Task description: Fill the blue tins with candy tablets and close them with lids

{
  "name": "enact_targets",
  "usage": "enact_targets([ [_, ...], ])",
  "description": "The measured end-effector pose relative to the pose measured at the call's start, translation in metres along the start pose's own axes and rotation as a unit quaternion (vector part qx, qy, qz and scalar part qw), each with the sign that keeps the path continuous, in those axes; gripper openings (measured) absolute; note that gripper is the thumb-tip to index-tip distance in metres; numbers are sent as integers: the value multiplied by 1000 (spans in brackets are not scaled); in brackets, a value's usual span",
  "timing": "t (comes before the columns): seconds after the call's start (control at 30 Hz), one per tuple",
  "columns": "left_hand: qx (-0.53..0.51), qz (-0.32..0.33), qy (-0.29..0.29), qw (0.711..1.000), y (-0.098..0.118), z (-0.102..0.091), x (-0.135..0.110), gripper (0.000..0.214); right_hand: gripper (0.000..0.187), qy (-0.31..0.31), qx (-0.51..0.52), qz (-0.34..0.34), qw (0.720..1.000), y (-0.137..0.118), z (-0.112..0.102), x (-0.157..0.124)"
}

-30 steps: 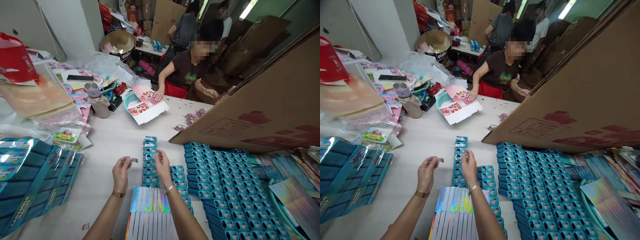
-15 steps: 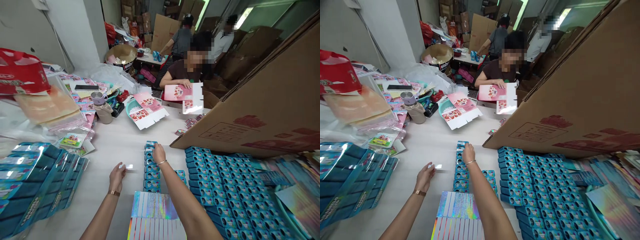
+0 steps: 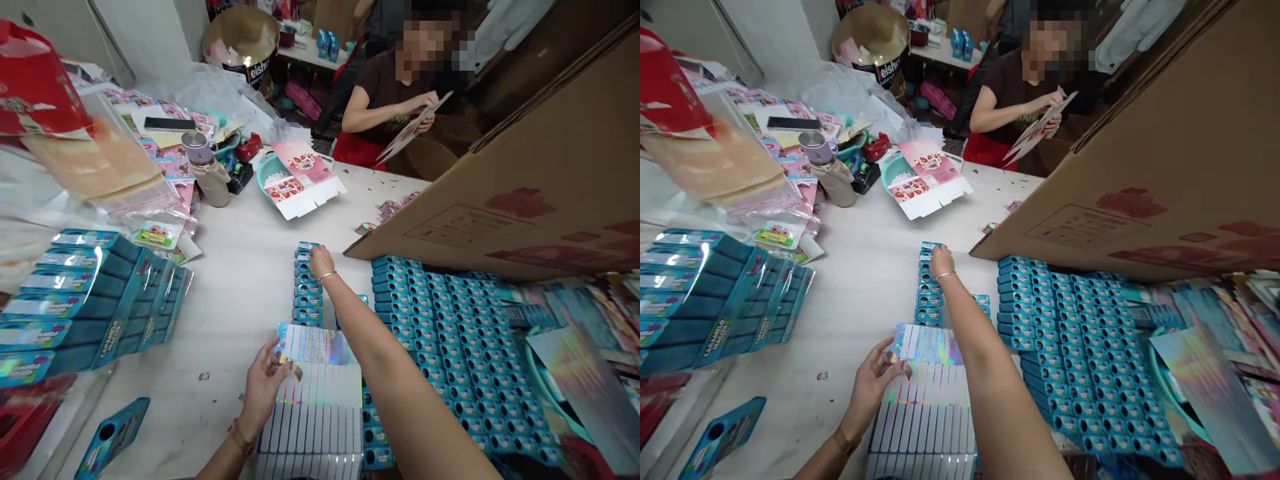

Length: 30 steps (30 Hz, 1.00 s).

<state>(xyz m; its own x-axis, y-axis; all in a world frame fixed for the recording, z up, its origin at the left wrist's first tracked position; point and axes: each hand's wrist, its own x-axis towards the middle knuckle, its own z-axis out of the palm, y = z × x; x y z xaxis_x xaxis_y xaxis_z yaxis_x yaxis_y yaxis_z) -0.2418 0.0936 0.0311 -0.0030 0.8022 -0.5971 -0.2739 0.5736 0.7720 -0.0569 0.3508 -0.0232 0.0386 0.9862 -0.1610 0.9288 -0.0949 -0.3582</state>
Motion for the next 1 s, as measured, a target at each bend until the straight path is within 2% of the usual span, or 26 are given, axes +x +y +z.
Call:
enact_targets([
  [0.13,16,-21,39,999,-3,-13,-4,81,17,-7,-3,1,1000,-1,-2,3],
  [0.27,36,-3,116,993,-7,-42,-1,78,20,3,-6,2,1000,0,0,1],
  [0.4,35,-17,155,987,-17,-63,-2,80,16,4,-11,13,1000,2,3,-1],
  [0.63,-12,-53,180,982,-27,-72,-10,80,18,-10,-29,10,999,1,4,1],
  [1.0,-72,-86,210,971,-43,-89,-3,76,20,-24,-57,-14,998,0,7,4],
])
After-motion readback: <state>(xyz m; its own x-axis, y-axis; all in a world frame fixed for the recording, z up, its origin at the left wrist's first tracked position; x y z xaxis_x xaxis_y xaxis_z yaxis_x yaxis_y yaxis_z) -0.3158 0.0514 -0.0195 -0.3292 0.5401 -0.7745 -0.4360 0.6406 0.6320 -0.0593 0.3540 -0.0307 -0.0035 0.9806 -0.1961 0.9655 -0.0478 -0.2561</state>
